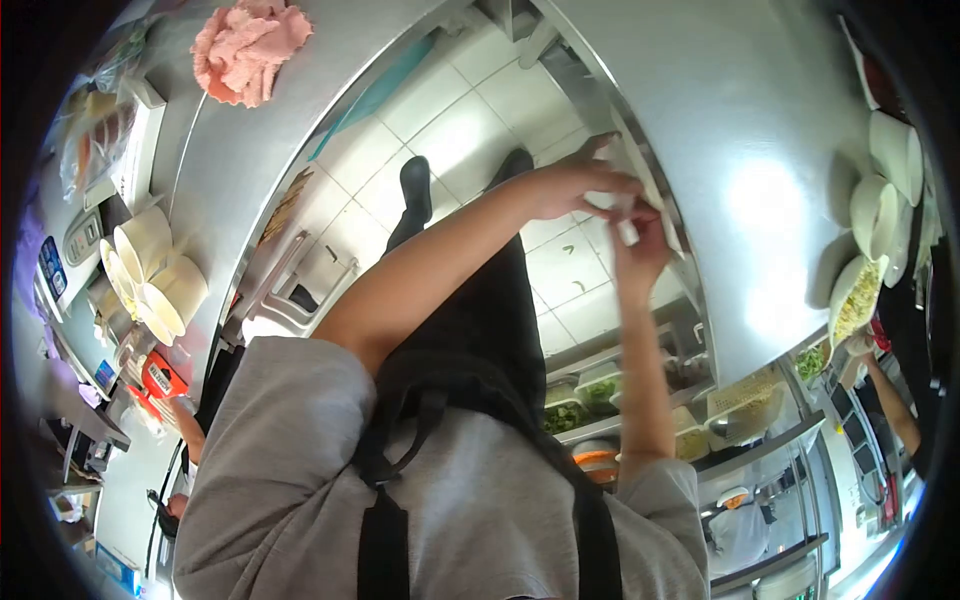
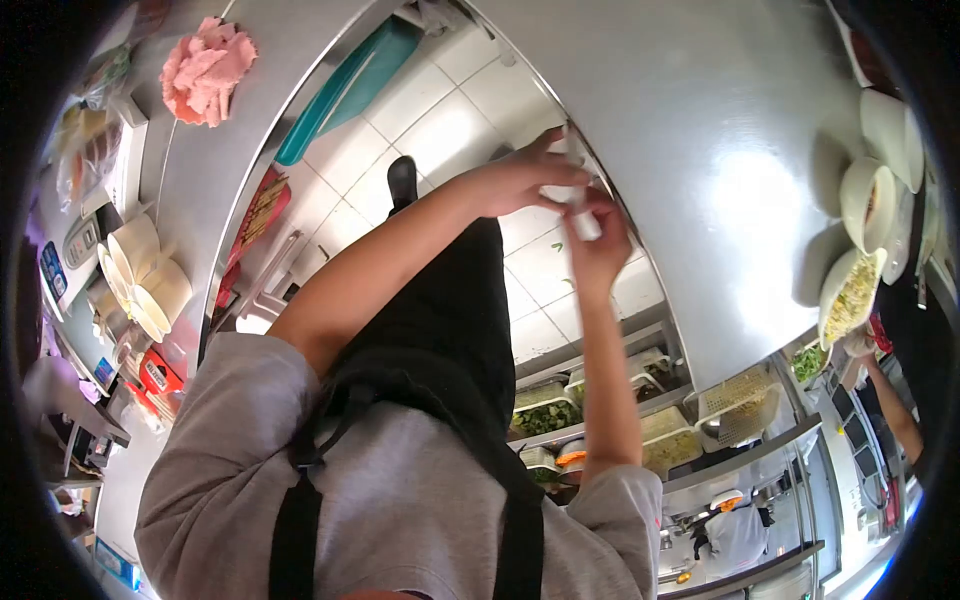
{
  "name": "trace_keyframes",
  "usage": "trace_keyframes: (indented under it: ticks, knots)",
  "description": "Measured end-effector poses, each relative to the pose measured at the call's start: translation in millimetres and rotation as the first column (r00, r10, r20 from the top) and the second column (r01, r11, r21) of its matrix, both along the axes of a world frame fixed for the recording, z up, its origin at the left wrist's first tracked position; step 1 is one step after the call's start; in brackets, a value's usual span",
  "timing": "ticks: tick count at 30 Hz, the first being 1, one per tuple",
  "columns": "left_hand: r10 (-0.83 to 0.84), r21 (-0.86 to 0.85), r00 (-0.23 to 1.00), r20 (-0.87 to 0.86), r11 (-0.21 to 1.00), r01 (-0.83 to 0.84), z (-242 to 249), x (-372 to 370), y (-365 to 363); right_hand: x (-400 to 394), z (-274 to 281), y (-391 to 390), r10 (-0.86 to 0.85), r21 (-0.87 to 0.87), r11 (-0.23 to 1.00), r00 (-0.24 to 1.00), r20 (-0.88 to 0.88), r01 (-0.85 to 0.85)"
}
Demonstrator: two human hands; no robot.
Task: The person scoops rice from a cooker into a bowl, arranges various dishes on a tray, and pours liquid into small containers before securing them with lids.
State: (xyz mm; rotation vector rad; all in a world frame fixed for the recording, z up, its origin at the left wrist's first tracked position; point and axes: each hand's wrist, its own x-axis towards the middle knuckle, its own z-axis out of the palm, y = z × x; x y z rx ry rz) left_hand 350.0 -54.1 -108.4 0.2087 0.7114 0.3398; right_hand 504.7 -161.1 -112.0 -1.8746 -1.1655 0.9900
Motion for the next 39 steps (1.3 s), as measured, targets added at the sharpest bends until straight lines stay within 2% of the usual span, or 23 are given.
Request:
trace_keyframes:
  ticks: [2,3,5,6,7,8,9,10,12,13,17,20,23,24,25,29,32,35,39]
  knots:
    - [-0.044,0.16,0.997,-0.059,0.986,0.053,11,-29,-13,-39,39,-7,0.005,0.066,0.998,0.957,-0.291,0.015]
    - [-0.055,0.223,0.996,-0.063,0.973,0.068,28,-48,-18,-48,55,-7,0.091,0.064,0.995,0.947,-0.307,-0.074]
    - [-0.08,0.329,0.992,-0.097,0.938,0.108,71,-89,-27,-71,99,7,0.33,0.107,0.943,0.932,-0.153,-0.316]
    - [-0.096,0.362,0.988,-0.123,0.922,0.135,98,-108,-31,-82,122,12,0.343,0.022,0.936,0.896,-0.282,-0.351]
    - [-0.074,0.392,0.993,-0.096,0.914,0.106,119,-125,-36,-90,138,20,0.444,0.026,0.885,0.825,-0.349,-0.464]
    - [-0.052,0.423,0.996,-0.067,0.903,0.075,137,-141,-41,-100,149,29,0.543,0.07,0.825,0.752,-0.373,-0.561]
    - [-0.031,0.492,0.993,-0.115,0.866,0.084,151,-154,-45,-112,163,42,0.638,0.097,0.749,0.675,-0.37,-0.655]
    - [0.042,0.501,0.994,-0.099,0.866,0.013,165,-167,-49,-125,176,53,0.726,0.123,0.66,0.585,-0.362,-0.741]
    - [0.195,0.521,0.978,-0.068,0.843,-0.132,189,-193,-57,-154,192,65,0.717,0.18,0.667,0.556,-0.421,-0.723]
    - [0.308,0.571,0.949,-0.066,0.792,-0.217,194,-205,-64,-171,199,71,0.715,0.21,0.667,0.534,-0.451,-0.715]
    - [0.54,0.641,0.841,-0.014,0.651,-0.407,221,-251,-87,-236,224,78,0.8,0.367,0.579,0.422,-0.426,-0.728]
    - [0.651,0.673,0.759,0.009,0.558,-0.487,242,-285,-109,-281,248,75,0.838,0.376,0.527,0.389,-0.383,-0.762]
    - [0.819,0.843,0.544,-0.182,0.415,-0.342,249,-325,-133,-322,279,67,0.887,0.321,0.456,0.455,-0.083,-0.83]
    - [0.85,0.776,0.514,-0.117,0.401,-0.487,262,-339,-138,-333,285,66,0.89,0.33,0.43,0.455,-0.001,-0.84]
    - [0.833,0.711,0.54,-0.122,0.453,-0.538,268,-358,-142,-344,290,64,0.887,0.333,0.406,0.455,0.08,-0.851]
    - [0.83,0.696,0.543,-0.129,0.466,-0.546,275,-402,-151,-385,304,55,0.831,0.351,0.321,0.439,0.342,-0.88]
    - [0.761,0.645,0.64,-0.104,0.542,-0.539,262,-436,-154,-408,311,48,0.791,0.342,0.304,0.435,0.43,-0.889]
    - [0.696,0.583,0.715,-0.062,0.607,-0.54,266,-459,-154,-424,313,42,0.79,0.348,0.317,0.449,0.418,-0.882]
    - [0.653,0.571,0.757,-0.036,0.635,-0.52,269,-477,-154,-438,313,35,0.8,0.341,0.343,0.462,0.383,-0.875]
